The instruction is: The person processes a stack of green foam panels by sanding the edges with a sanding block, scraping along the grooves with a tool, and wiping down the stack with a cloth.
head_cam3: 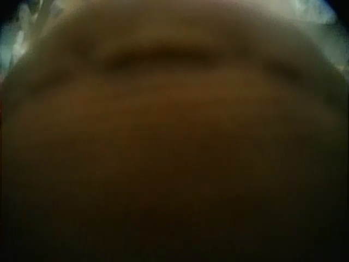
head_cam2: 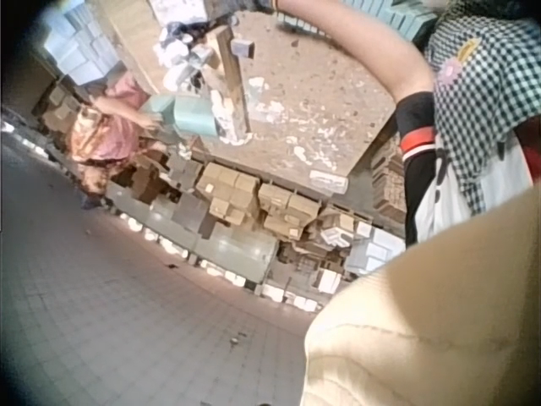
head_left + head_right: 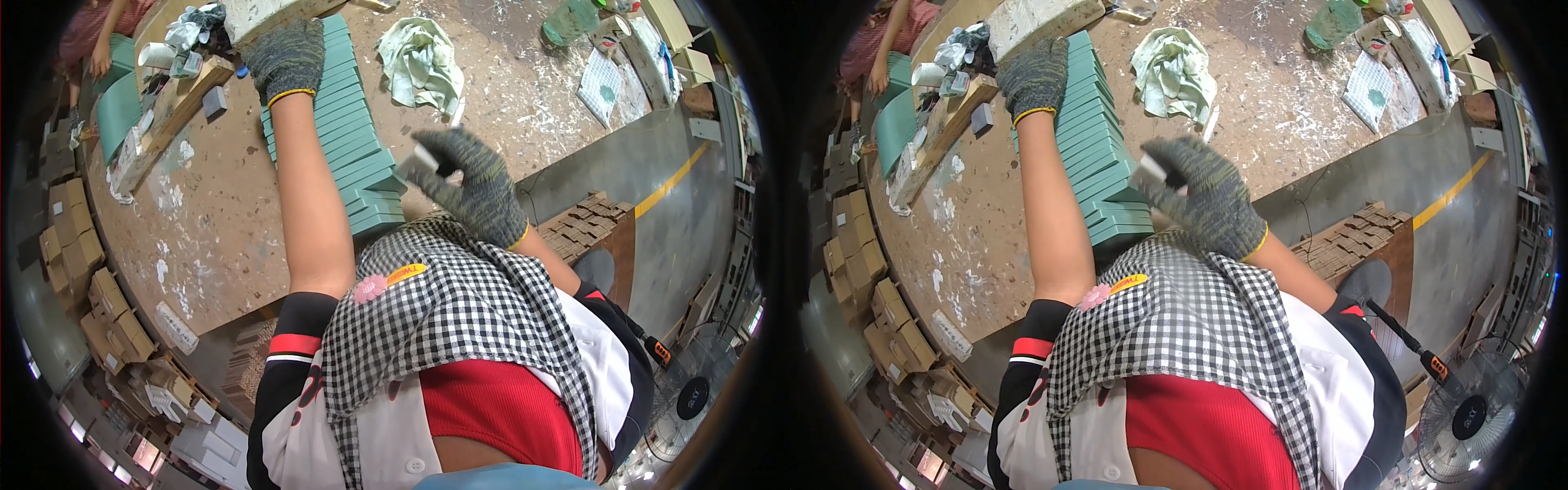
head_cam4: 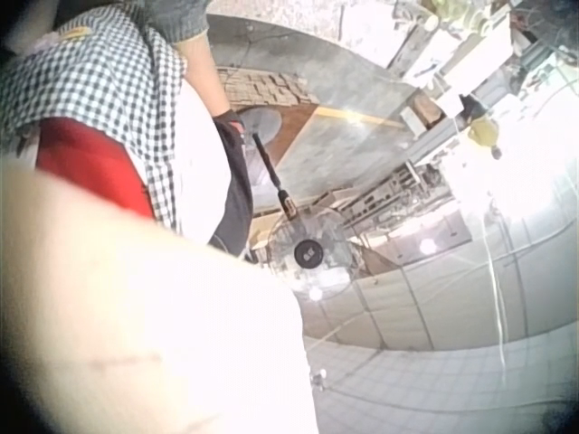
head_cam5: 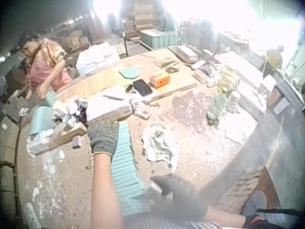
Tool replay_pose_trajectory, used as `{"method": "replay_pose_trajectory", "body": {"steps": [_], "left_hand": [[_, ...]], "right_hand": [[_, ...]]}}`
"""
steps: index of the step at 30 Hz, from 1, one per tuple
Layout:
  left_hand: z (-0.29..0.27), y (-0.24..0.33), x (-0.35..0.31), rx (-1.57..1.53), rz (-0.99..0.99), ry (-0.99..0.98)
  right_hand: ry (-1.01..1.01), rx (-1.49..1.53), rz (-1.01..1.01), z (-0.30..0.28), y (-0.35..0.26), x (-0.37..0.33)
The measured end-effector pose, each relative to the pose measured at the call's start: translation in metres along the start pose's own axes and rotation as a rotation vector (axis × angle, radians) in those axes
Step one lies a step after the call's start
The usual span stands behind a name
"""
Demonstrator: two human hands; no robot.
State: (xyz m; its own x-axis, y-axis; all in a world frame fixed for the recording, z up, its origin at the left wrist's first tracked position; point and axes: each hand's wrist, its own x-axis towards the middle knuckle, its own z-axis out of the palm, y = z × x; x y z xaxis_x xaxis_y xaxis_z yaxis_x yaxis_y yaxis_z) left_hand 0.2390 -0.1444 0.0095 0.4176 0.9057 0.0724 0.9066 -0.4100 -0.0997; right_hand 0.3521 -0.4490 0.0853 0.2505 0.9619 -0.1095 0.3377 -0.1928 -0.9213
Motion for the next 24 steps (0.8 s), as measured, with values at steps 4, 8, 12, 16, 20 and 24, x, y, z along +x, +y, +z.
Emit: {"method": "replay_pose_trajectory", "body": {"steps": [4,8,12,16,20,24], "left_hand": [[-0.003,0.001,0.001,-0.009,0.004,0.003],[-0.006,0.003,0.001,-0.028,-0.002,-0.044],[-0.003,0.004,0.003,-0.033,-0.022,-0.046],[-0.001,0.002,0.003,-0.025,-0.003,-0.036],[-0.002,0.002,0.001,-0.021,-0.011,-0.053],[-0.001,0.002,0.004,-0.032,0.010,-0.039]], "right_hand": [[0.109,-0.078,-0.150,-0.003,0.014,0.026],[-0.018,-0.034,-0.211,-0.002,0.036,0.035],[0.037,-0.028,-0.284,-0.002,0.034,0.036],[0.005,-0.112,-0.248,0.001,0.032,0.035],[0.009,-0.130,-0.224,-0.001,0.035,0.036],[0.093,-0.091,-0.240,0.002,0.026,0.046]]}}
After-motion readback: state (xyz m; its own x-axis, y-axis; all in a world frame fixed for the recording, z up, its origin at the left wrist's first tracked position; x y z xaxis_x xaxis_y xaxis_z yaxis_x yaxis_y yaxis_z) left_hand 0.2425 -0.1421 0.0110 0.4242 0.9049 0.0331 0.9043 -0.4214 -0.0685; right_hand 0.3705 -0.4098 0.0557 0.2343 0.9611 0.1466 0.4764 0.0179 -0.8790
